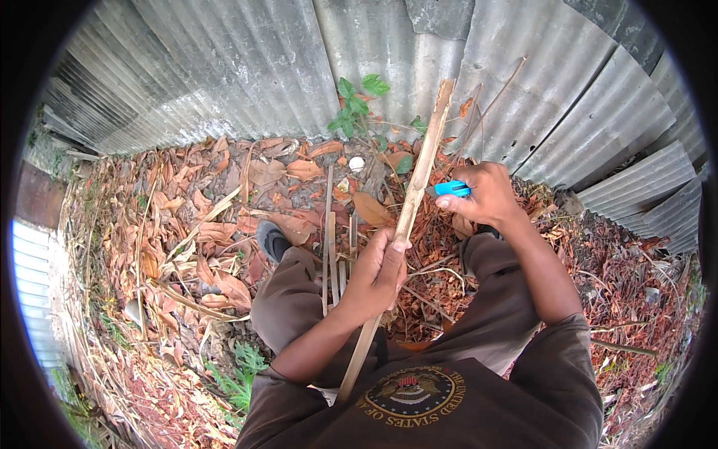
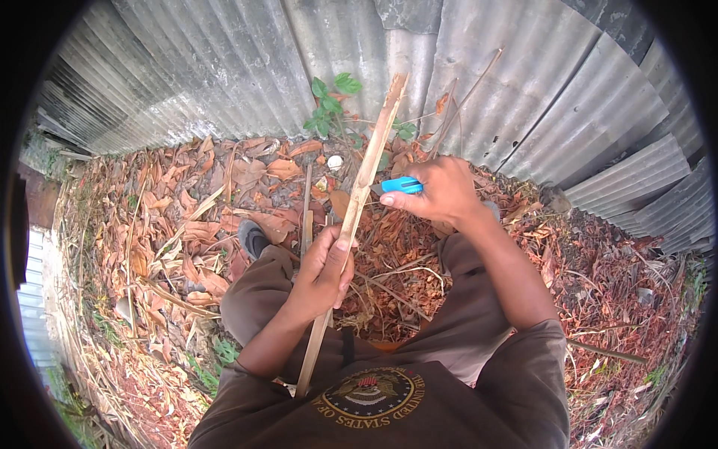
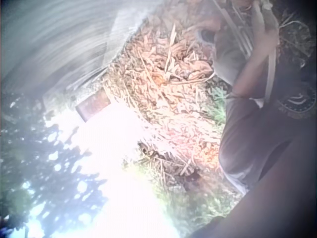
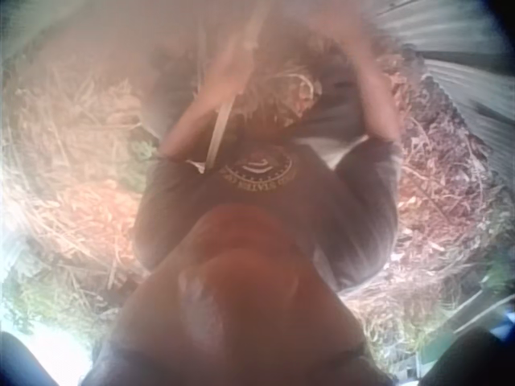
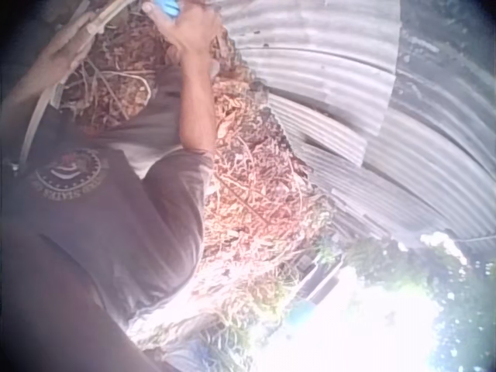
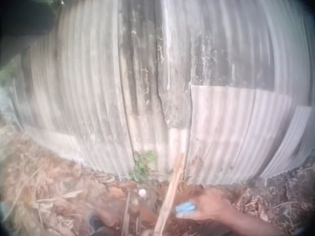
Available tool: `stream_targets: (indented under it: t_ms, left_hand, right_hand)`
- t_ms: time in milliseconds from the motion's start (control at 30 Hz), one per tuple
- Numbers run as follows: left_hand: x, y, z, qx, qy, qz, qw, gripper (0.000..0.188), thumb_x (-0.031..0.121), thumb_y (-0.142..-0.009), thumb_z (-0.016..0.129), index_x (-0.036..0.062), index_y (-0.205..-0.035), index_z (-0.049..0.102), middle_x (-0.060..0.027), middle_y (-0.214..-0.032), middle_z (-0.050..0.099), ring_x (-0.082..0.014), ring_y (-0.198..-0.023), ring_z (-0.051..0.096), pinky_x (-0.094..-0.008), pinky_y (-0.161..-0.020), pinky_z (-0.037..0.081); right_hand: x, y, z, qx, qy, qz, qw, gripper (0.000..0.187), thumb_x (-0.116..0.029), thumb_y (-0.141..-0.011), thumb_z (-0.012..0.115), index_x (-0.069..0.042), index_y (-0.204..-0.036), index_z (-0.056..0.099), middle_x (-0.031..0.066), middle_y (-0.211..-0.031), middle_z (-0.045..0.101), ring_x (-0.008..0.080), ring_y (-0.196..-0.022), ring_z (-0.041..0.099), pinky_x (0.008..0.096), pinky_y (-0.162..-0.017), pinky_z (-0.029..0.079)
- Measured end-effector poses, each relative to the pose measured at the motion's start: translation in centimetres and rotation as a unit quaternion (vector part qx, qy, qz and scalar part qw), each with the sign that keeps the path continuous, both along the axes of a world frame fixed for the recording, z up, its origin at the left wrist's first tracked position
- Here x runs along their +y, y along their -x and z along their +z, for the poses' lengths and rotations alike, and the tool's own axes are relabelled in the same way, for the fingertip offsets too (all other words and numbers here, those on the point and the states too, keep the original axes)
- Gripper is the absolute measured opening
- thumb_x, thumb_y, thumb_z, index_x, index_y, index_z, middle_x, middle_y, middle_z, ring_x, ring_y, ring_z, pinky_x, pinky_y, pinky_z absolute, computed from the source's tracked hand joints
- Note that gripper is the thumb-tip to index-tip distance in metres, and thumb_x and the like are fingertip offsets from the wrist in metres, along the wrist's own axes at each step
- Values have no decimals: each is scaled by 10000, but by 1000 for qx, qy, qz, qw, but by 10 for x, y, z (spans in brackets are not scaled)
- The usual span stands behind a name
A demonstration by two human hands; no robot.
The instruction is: The person sits on the ground and uses a blue utility knife to shave thin strips off a long wooden stick. They hold the stick with their left hand and scrape the blade along its length with their right hand, creating wood shavings that fall onto the leaf-covered ground.
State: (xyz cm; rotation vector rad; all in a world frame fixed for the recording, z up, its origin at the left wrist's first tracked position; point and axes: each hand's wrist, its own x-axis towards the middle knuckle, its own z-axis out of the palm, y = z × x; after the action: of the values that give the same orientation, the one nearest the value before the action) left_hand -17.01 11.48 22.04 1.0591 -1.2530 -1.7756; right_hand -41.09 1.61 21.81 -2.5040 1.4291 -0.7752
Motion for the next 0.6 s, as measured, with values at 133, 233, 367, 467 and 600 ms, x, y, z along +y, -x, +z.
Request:
stream_targets:
  t_ms: [133,233,367,467,600]
  left_hand:
    - [0,-2,1,21,-15,-1,1000,245,285,-1047,339,50,-1059,409,1,-576,408,-64,-347,345,-219,-323,317]
    - [4,-3,2,54,-27,-8,998,243,288,-1050,329,55,-1043,400,1,-580,400,-67,-348,336,-222,-320,315]
    - [5,0,0,88,-58,10,994,291,335,-1055,286,62,-1034,386,-15,-543,350,-92,-309,263,-235,-300,259]
    - [6,2,3,95,-91,16,991,295,341,-1055,280,69,-1022,389,-15,-542,341,-92,-307,246,-239,-300,257]
    - [6,2,1,102,-80,16,991,295,342,-1054,281,73,-1011,395,-16,-539,342,-89,-306,251,-243,-301,260]
  right_hand:
    - [0,-7,-1,9,40,-10,999,640,-702,-717,628,-75,-596,575,111,-506,509,341,-490,550,432,-481,422]
    - [-3,-9,-2,30,85,-11,996,644,-720,-693,634,-81,-620,600,106,-509,525,334,-489,564,430,-481,434]
    - [-11,-16,-7,47,120,-27,991,658,-741,-669,637,-84,-647,622,104,-507,534,325,-490,578,424,-486,452]
    - [-24,-17,-6,36,137,-36,989,665,-749,-669,635,-85,-644,622,102,-503,532,326,-498,585,422,-492,458]
    - [-50,-3,-2,49,105,-153,981,645,-744,-714,596,-105,-661,664,97,-495,556,316,-508,604,423,-496,470]
